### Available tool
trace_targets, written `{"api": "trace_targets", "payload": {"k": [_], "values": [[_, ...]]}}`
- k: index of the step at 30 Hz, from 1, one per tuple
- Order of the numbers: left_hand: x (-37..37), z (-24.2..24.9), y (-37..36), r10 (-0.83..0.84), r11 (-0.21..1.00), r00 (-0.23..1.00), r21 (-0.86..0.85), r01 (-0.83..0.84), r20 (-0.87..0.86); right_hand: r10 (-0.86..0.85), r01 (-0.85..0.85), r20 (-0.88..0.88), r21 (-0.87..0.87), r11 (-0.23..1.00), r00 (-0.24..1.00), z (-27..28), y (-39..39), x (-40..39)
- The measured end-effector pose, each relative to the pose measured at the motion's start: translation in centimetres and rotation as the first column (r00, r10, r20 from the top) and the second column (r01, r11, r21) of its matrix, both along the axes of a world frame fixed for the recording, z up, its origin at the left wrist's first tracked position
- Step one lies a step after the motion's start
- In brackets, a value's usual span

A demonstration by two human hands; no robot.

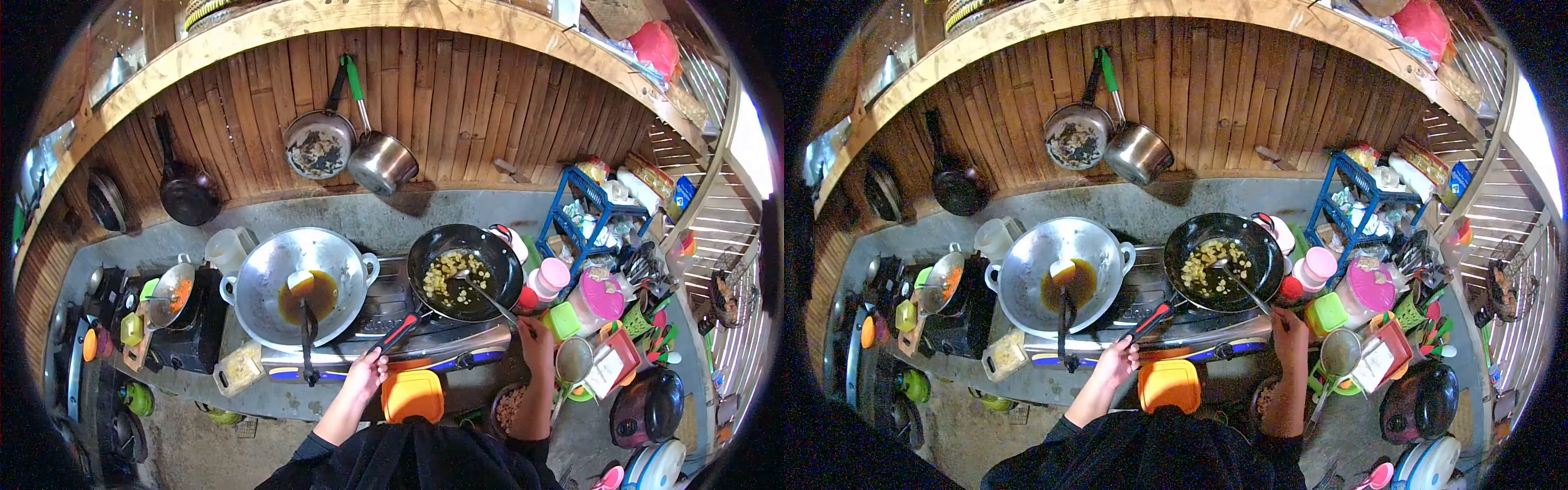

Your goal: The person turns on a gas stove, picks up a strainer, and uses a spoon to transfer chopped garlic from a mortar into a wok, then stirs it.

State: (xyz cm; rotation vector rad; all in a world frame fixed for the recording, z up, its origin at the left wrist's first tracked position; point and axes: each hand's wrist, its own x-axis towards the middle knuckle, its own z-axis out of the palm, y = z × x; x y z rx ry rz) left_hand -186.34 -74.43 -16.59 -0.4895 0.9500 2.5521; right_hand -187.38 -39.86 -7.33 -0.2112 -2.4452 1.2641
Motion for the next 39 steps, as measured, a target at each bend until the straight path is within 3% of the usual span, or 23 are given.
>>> {"api": "trace_targets", "payload": {"k": [4, 7, 8, 12, 14, 18, 23, 25, 31, 33, 39], "values": [[0.0, 0.0, 0.0, 0.005, 1.000, 1.000, -0.013, -0.005, -0.010, 0.090, -0.095, -0.045, -0.132, 0.987, 0.995, -3.9, -1.0, -1.9], [0.0, 0.2, 0.1, 0.007, 1.000, 1.000, -0.016, -0.007, -0.008, 0.118, -0.118, -0.136, 0.007, 0.993, 0.984, -5.7, -1.6, -2.4], [0.1, 0.2, 0.1, 0.012, 1.000, 1.000, -0.018, -0.013, -0.008, 0.110, -0.111, -0.051, -0.022, 0.994, 0.993, -5.2, -1.9, -2.0], [0.0, 0.0, 0.1, 0.011, 0.999, 1.000, -0.030, -0.012, -0.021, 0.101, -0.103, -0.088, -0.020, 0.994, 0.991, -7.3, -0.8, -1.9], [-0.1, -0.5, 0.0, 0.013, 1.000, 1.000, -0.020, -0.014, -0.020, 0.057, -0.043, 0.104, -0.137, 0.990, 0.993, -4.8, -0.9, -0.2], [-0.1, -0.4, 0.1, 0.020, 0.999, 1.000, -0.027, -0.020, -0.017, -0.006, 0.003, -0.026, -0.110, 0.994, 1.000, -3.3, 0.0, 1.6], [-0.2, -0.7, -0.1, 0.000, 1.000, 1.000, -0.022, 0.000, -0.005, -0.089, 0.087, -0.013, -0.131, 0.988, 0.996, -0.8, 1.3, 4.7], [-0.3, -0.9, -0.1, -0.006, 1.000, 1.000, -0.005, 0.006, -0.009, -0.148, 0.122, -0.092, -0.244, 0.962, 0.985, 0.3, 1.7, 5.9], [-0.1, -0.7, 0.0, 0.010, 1.000, 1.000, -0.029, -0.010, -0.009, -0.223, 0.229, 0.050, -0.221, 0.948, 0.973, 3.2, 1.1, 7.8], [-0.1, -0.8, -0.1, 0.021, 0.999, 1.000, -0.048, -0.021, -0.005, -0.191, 0.175, -0.129, -0.128, 0.976, 0.973, 1.9, 1.4, 7.2], [0.0, -0.5, 0.1, 0.015, 0.996, 1.000, -0.092, -0.015, -0.004, -0.132, 0.135, 0.028, -0.154, 0.979, 0.991, 1.1, -0.1, 5.2]]}}
